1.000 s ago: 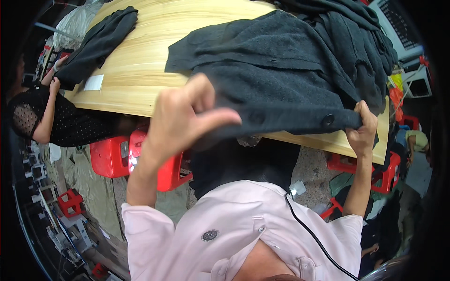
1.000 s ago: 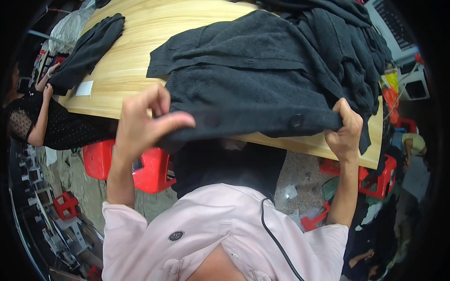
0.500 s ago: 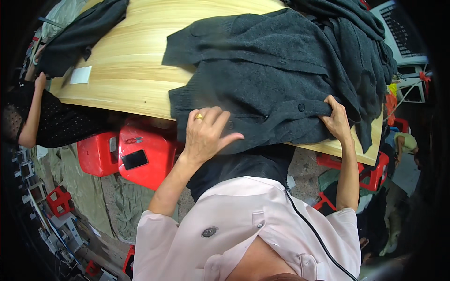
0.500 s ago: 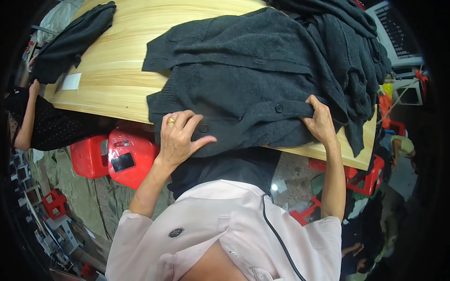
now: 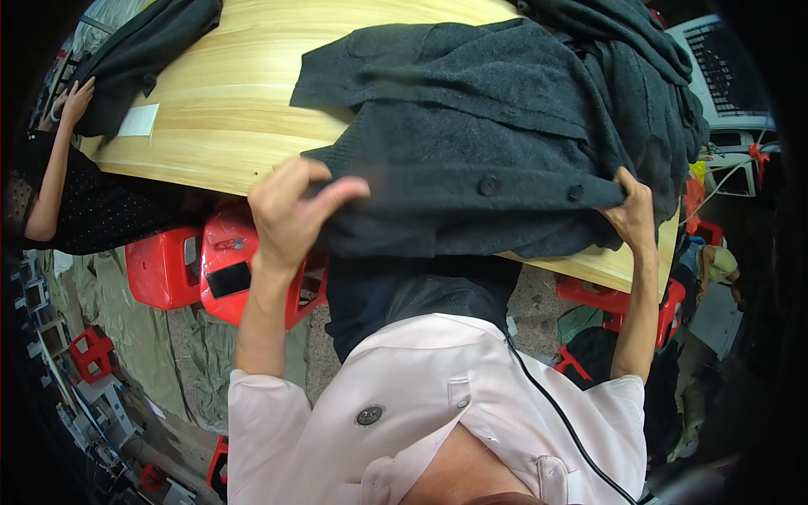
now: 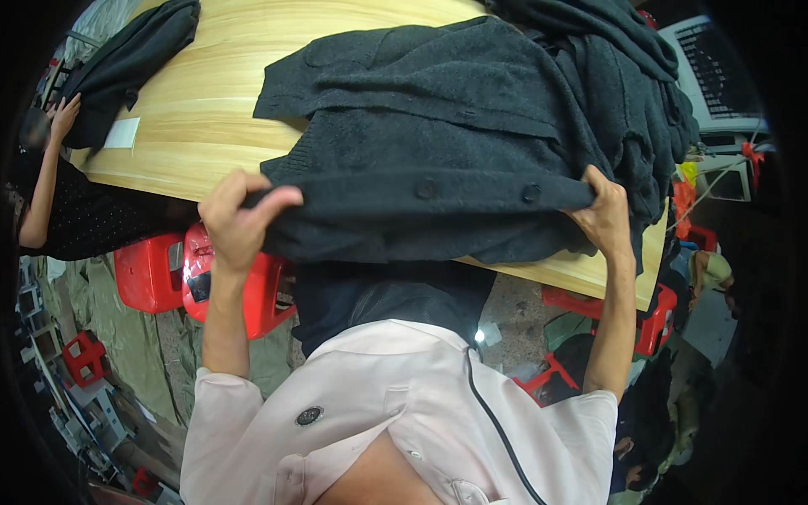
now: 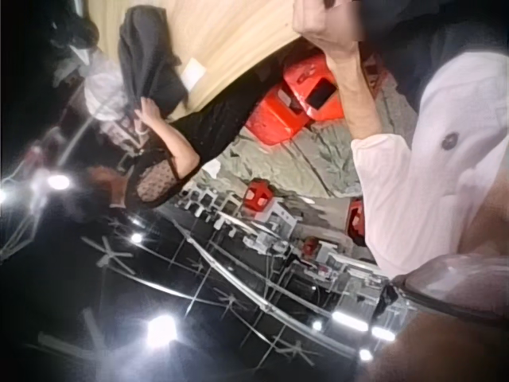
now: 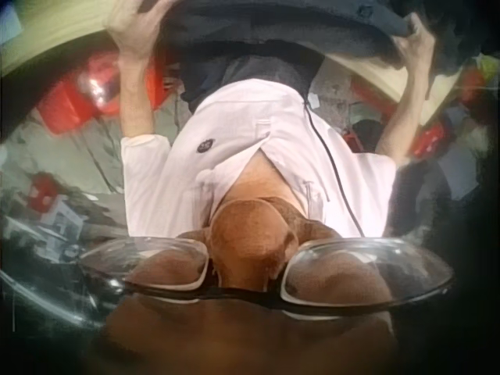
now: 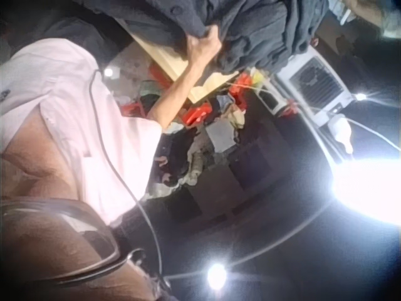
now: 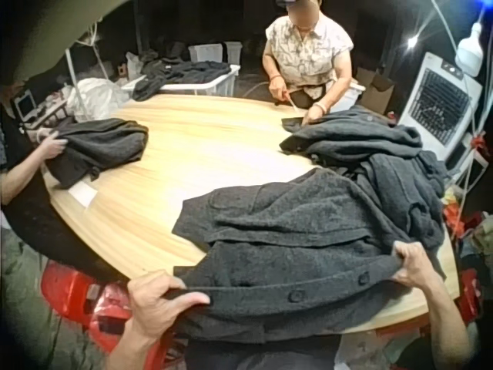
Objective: The recorder is buttoning a series of dark grey knitted sweaters on a wooden table.
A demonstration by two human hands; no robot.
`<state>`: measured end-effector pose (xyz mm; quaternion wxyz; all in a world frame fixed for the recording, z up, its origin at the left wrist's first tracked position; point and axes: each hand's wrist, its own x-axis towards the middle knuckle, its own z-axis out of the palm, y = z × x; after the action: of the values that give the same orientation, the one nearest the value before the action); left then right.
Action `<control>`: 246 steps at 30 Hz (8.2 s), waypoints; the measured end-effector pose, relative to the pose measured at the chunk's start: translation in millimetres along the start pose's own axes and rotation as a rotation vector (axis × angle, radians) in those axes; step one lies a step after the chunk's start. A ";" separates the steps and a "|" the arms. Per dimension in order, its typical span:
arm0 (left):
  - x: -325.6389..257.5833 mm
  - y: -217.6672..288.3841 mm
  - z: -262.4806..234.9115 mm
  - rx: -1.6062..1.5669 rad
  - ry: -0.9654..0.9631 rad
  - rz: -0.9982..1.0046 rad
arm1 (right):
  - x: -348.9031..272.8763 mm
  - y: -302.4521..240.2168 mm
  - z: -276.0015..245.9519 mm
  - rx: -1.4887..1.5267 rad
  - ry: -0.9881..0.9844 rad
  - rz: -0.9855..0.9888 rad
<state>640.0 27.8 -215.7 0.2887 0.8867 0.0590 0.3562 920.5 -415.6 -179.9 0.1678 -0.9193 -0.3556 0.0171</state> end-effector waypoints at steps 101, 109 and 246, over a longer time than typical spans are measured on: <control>-72.6 -72.2 17.4 -0.363 -0.110 -0.030 | 63.6 -276.6 226.8 0.425 0.289 -0.848; -91.2 -64.0 42.2 -0.296 0.128 -0.073 | 60.1 -277.0 230.3 0.402 0.296 -0.850; -58.0 -8.2 69.6 -0.003 -0.202 0.111 | 24.5 -203.5 188.1 0.142 0.528 -0.360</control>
<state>644.4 -16.1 -295.2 0.2744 0.9196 -0.0204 0.2805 778.6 -203.1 -289.9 0.3181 -0.8005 -0.4545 -0.2268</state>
